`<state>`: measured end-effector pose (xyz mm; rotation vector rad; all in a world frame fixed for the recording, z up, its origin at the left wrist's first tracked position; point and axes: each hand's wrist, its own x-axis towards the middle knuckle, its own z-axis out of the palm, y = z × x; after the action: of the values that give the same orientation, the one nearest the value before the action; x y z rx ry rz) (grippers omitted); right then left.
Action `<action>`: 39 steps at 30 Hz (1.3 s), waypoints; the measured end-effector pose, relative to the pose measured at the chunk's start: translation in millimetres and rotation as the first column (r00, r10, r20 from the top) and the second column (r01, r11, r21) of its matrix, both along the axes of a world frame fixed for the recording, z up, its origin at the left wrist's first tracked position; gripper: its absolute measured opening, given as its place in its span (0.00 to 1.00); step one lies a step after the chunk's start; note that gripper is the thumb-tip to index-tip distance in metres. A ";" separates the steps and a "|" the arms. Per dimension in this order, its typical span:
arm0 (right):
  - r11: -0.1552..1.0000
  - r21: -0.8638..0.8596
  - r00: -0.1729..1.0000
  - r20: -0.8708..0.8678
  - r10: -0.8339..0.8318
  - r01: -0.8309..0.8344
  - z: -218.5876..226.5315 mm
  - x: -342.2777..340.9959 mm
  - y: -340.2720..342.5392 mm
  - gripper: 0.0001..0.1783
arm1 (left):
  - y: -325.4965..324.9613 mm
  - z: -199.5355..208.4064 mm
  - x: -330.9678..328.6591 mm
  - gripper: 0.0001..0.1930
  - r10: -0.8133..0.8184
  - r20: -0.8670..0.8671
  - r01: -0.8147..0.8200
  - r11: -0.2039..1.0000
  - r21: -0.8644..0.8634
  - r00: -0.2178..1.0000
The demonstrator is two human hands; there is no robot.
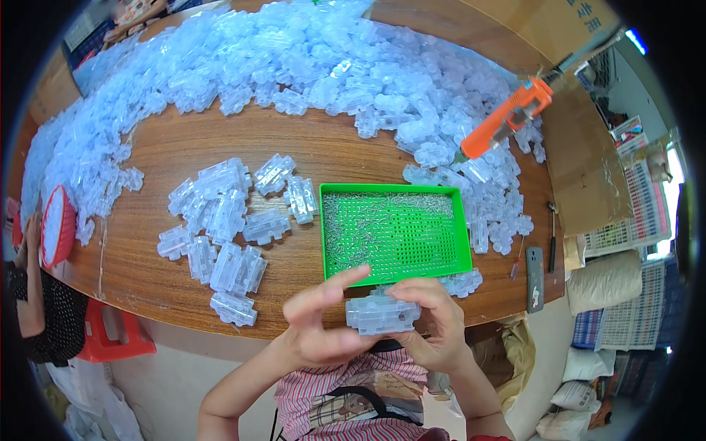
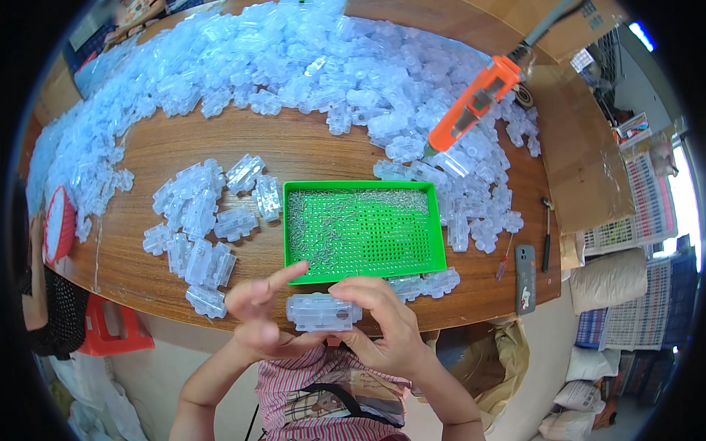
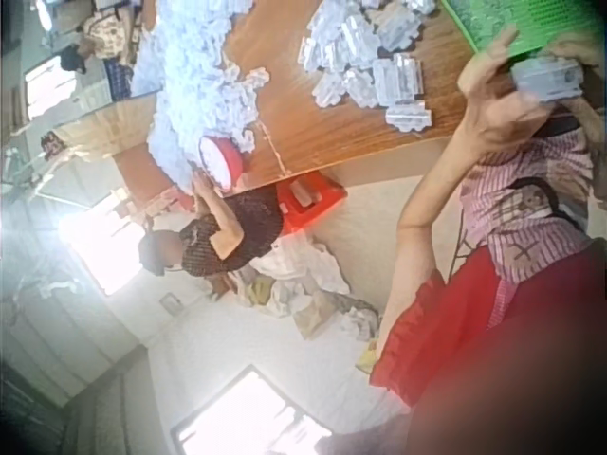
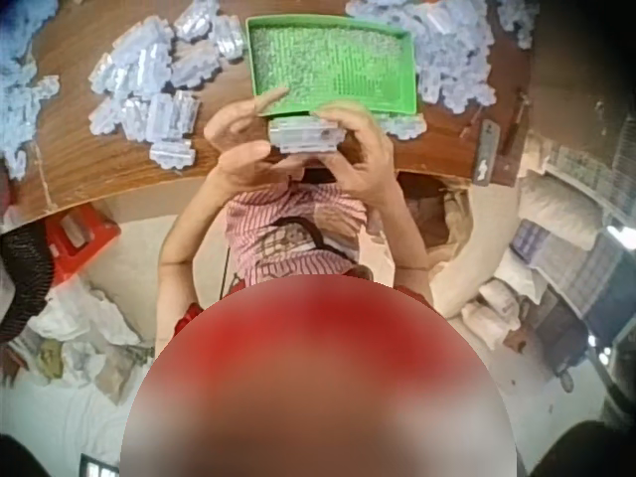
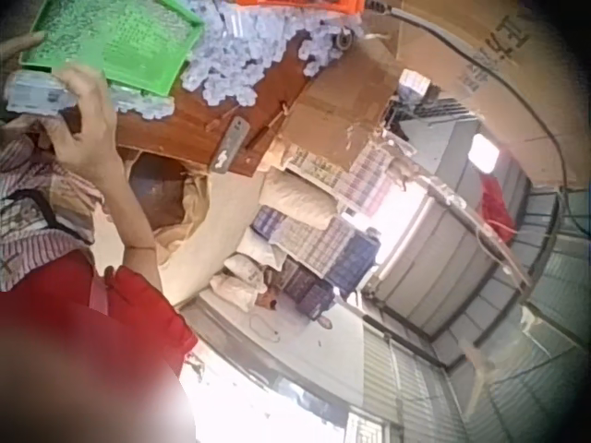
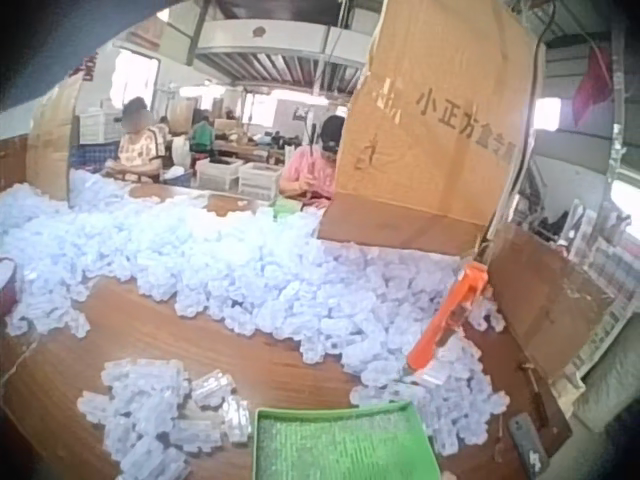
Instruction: The person inserts screws from a tray into plastic casing parts by hand, fastens them using an electric screwdriver, and drops the assembled parts into a bag.
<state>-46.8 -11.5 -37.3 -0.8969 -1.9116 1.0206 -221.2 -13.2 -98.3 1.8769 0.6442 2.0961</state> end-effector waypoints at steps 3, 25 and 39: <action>0.999 -0.020 0.999 -0.026 -0.047 0.046 -4.5 8.1 -0.7 0.23 | -7.8 19.7 -21.1 0.35 -0.221 -0.083 0.167 0.892 -0.421 0.972; 0.311 0.255 0.160 0.480 -0.863 0.915 17.8 202.5 -145.2 0.14 | -33.8 -1.5 -52.1 0.14 -0.338 -0.800 -0.213 0.846 -0.489 0.496; 0.805 0.168 0.604 0.579 -0.548 0.569 -178.0 79.3 -162.5 0.13 | -25.3 -13.2 -49.1 0.14 -0.335 -0.801 -0.327 0.782 -0.531 0.496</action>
<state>32.5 -174.0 -215.3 -1.8826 -1.8705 0.3833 -270.4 -38.5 -111.5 2.3290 1.3296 0.4984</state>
